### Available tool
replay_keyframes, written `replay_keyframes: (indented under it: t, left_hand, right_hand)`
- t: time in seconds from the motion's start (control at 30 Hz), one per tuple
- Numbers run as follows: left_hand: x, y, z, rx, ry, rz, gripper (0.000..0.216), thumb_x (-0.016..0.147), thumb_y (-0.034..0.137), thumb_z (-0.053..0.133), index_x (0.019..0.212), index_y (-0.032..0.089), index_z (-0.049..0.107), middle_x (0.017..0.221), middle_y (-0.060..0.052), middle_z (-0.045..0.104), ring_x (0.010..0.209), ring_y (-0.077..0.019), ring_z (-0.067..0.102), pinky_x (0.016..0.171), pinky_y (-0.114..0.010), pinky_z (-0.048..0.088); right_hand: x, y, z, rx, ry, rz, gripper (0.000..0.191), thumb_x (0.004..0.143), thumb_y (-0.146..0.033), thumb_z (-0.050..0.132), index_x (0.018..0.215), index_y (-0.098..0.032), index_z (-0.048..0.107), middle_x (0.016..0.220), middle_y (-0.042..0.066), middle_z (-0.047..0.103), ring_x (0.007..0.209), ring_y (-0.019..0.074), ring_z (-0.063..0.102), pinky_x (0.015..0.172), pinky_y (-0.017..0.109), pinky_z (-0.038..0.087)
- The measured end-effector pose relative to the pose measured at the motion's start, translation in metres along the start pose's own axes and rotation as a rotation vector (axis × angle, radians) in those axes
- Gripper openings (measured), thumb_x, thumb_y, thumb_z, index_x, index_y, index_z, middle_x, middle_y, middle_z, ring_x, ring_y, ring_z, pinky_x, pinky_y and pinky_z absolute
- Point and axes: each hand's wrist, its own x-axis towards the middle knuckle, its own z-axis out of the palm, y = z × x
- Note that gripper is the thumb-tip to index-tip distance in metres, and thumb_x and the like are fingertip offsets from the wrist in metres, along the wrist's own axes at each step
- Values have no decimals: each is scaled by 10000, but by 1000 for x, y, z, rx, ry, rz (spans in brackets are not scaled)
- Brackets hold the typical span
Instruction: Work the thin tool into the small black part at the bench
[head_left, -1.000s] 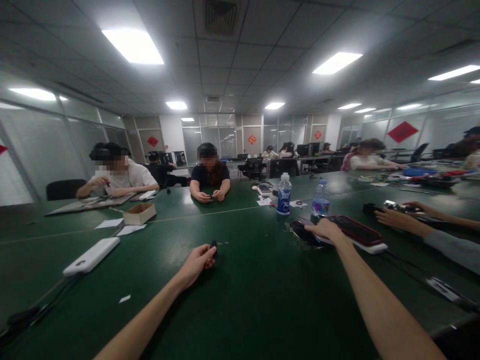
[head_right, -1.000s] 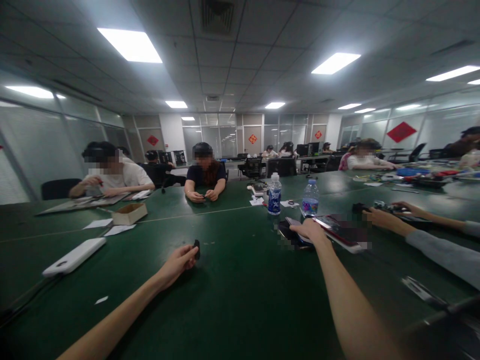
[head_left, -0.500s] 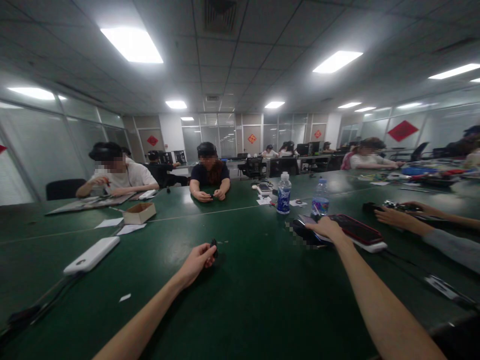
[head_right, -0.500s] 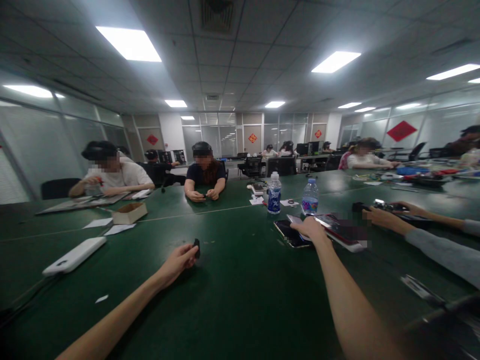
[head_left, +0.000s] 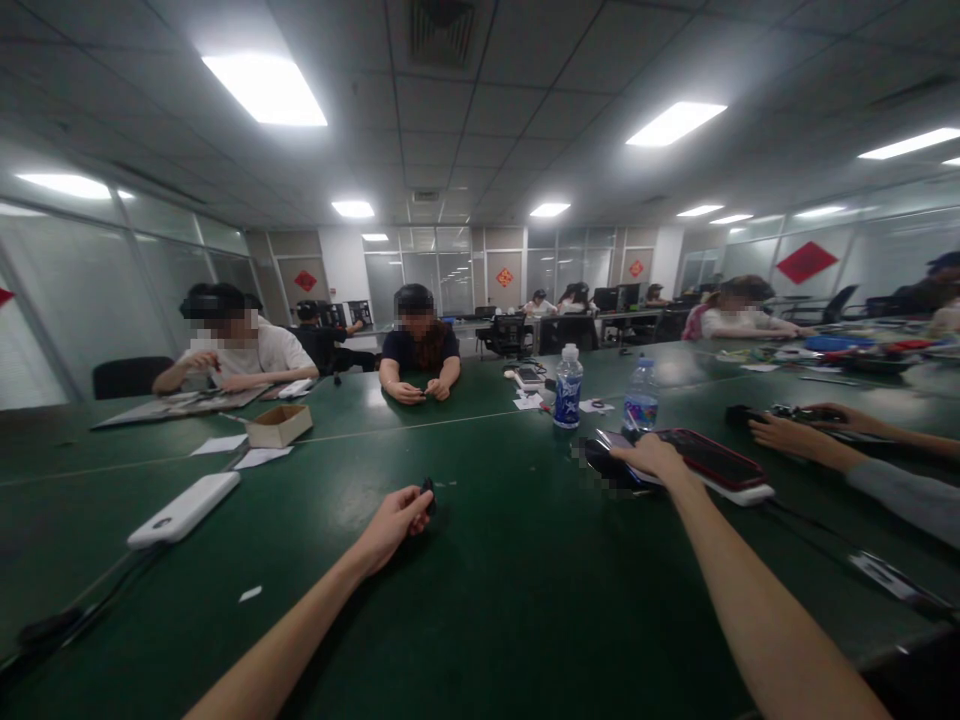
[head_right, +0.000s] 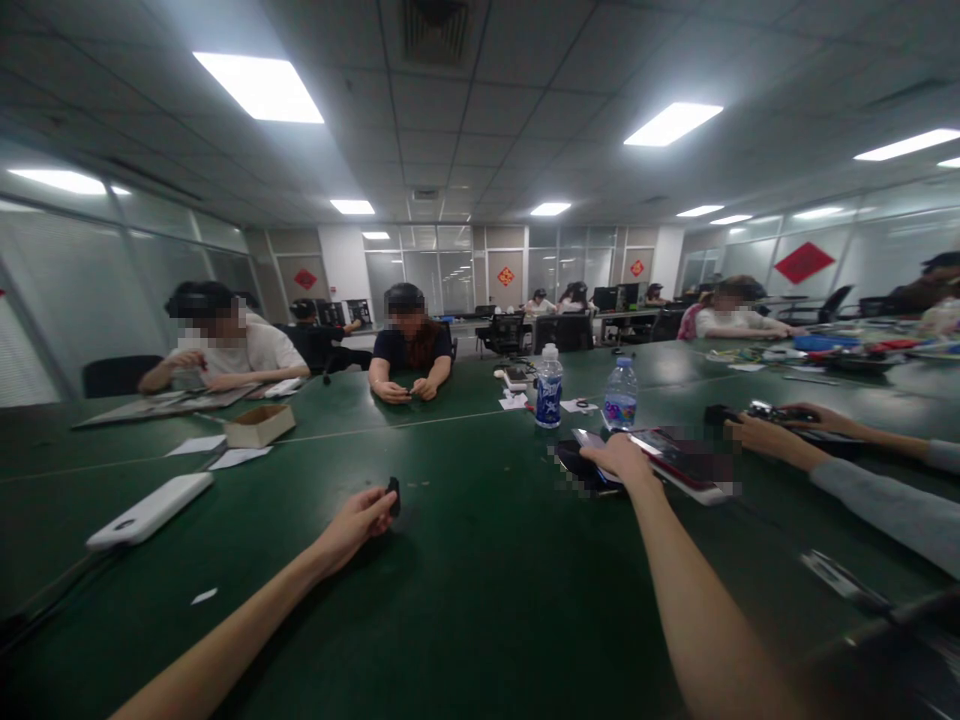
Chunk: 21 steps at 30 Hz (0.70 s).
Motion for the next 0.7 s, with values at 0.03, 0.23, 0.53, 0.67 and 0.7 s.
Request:
replay_keyframes:
  t: [0.03,0.23,0.53,0.67,0.7]
  left_hand:
    - [0,0,0,5,-1,-1,439,706,569,626,771,147,522,634,32,496,538,-82,435,514,-216,287]
    - [-1,3,0,6,-11,0,427,717,558,622,771,146,520,631,35,495,537,-79,432,514,-213,290]
    - [-2,3,0,8,-16,6,421,719,555,624,755,148,518,635,28,497,547,-83,439,510,-211,287]
    - [-2,1,0,4,-14,13,421,720,555,623,755,147,523,621,34,492,535,-79,430,510,-213,286]
    - [-1,1,0,6,-15,12,422,720,556,622,759,147,526,624,35,493,536,-79,431,513,-214,288]
  right_hand:
    - [0,0,0,0,-2,0,754,700,-572,610,1191,-4,548,1197,271,565,1062,370,579,847,406,481]
    - [0,0,0,-6,-5,5,762,684,-582,616,1201,-26,547,1194,258,574,1057,372,582,841,407,486]
    - [1,1,2,-6,-3,8,794,656,-589,623,1212,-28,538,1200,259,568,1062,392,571,832,434,486]
    - [0,0,2,-4,-4,17,822,652,-583,629,1234,-14,513,1213,277,550,1074,403,559,844,449,475]
    - [-1,0,2,-3,-4,19,822,653,-584,628,1235,-15,511,1210,280,550,1075,405,558,842,453,474]
